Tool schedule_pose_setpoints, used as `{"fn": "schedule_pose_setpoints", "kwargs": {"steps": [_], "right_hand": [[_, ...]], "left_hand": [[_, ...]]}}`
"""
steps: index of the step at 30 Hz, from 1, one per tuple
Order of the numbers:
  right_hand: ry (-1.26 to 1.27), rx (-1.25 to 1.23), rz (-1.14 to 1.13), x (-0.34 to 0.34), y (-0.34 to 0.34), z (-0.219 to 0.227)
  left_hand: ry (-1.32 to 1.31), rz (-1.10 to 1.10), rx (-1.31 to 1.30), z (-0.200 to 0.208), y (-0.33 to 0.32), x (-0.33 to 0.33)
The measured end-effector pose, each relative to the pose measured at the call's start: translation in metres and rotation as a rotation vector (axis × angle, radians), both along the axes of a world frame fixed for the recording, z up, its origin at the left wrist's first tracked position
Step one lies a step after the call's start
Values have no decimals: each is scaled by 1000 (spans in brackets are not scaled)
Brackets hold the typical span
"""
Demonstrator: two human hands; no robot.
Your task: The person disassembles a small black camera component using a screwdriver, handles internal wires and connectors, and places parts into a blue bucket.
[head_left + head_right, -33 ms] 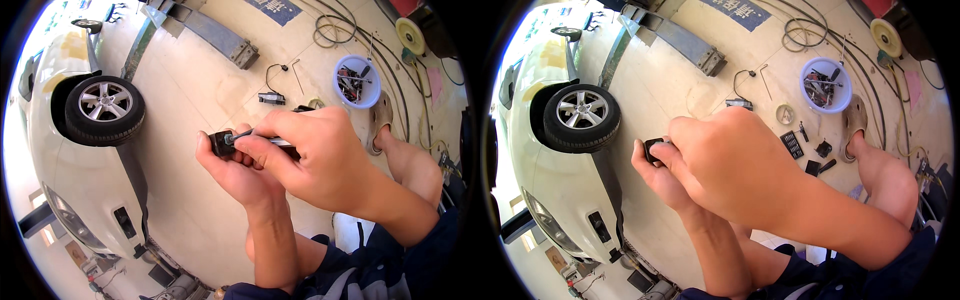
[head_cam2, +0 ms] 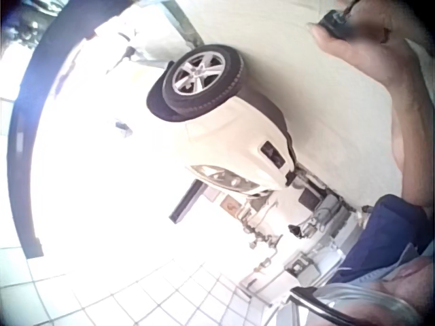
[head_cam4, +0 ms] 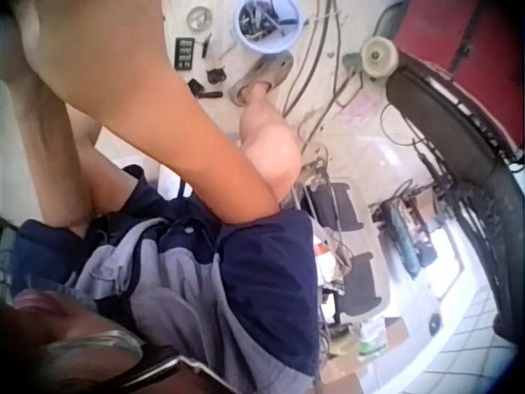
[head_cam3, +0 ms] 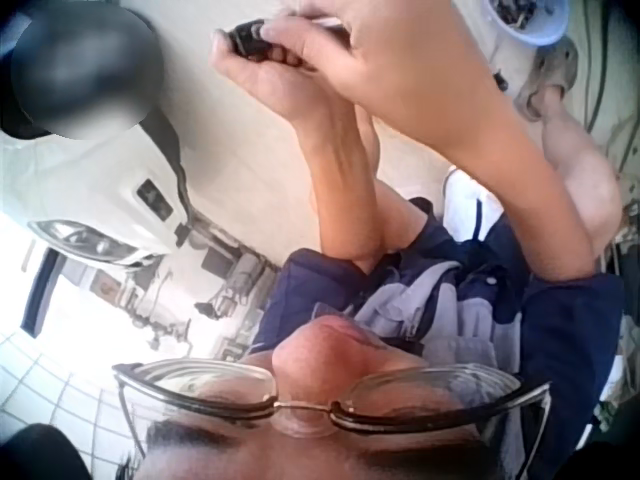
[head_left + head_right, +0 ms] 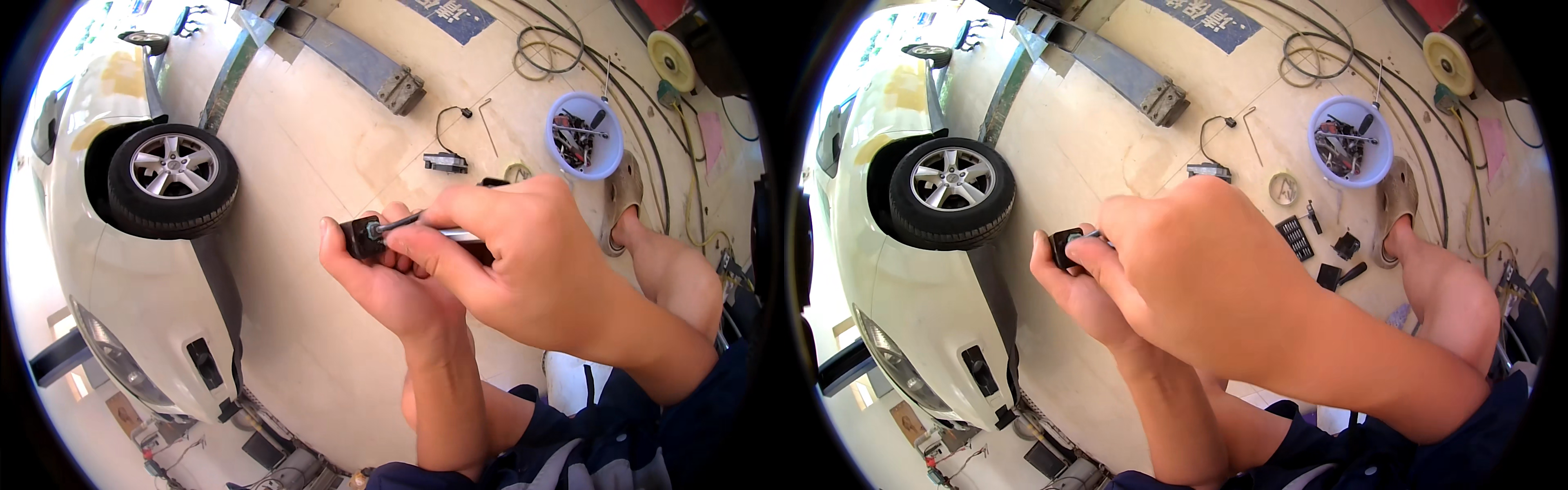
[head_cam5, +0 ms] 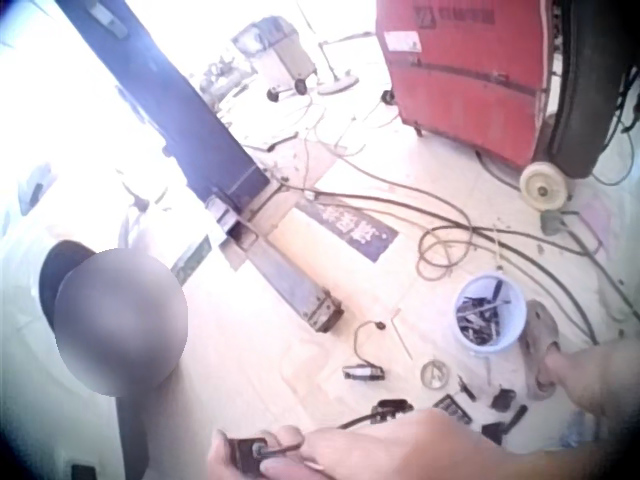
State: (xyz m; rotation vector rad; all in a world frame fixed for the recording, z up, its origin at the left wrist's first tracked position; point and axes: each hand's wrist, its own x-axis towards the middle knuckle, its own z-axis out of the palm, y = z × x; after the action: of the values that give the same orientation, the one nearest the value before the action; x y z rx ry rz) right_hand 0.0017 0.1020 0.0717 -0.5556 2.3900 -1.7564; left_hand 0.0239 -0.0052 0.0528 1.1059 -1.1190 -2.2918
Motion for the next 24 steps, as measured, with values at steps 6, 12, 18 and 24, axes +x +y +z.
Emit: {"fn": "schedule_pose_setpoints", "kwargs": {"steps": [6, 12, 18, 24], "right_hand": [[-355, -27, 67, -3, 10, 15], [-185, -189, -57, 9, -5, -2], [-64, -70, -69, 13, -4, -4], [41, -4, -78, 14, -4, -5]], "left_hand": [[163, -15, -183, 7, 0, -6], [202, -9, -147, 2, -1, -7], [161, -32, -136, -2, -2, -7], [46, -47, -157, -4, -3, -6]]}}
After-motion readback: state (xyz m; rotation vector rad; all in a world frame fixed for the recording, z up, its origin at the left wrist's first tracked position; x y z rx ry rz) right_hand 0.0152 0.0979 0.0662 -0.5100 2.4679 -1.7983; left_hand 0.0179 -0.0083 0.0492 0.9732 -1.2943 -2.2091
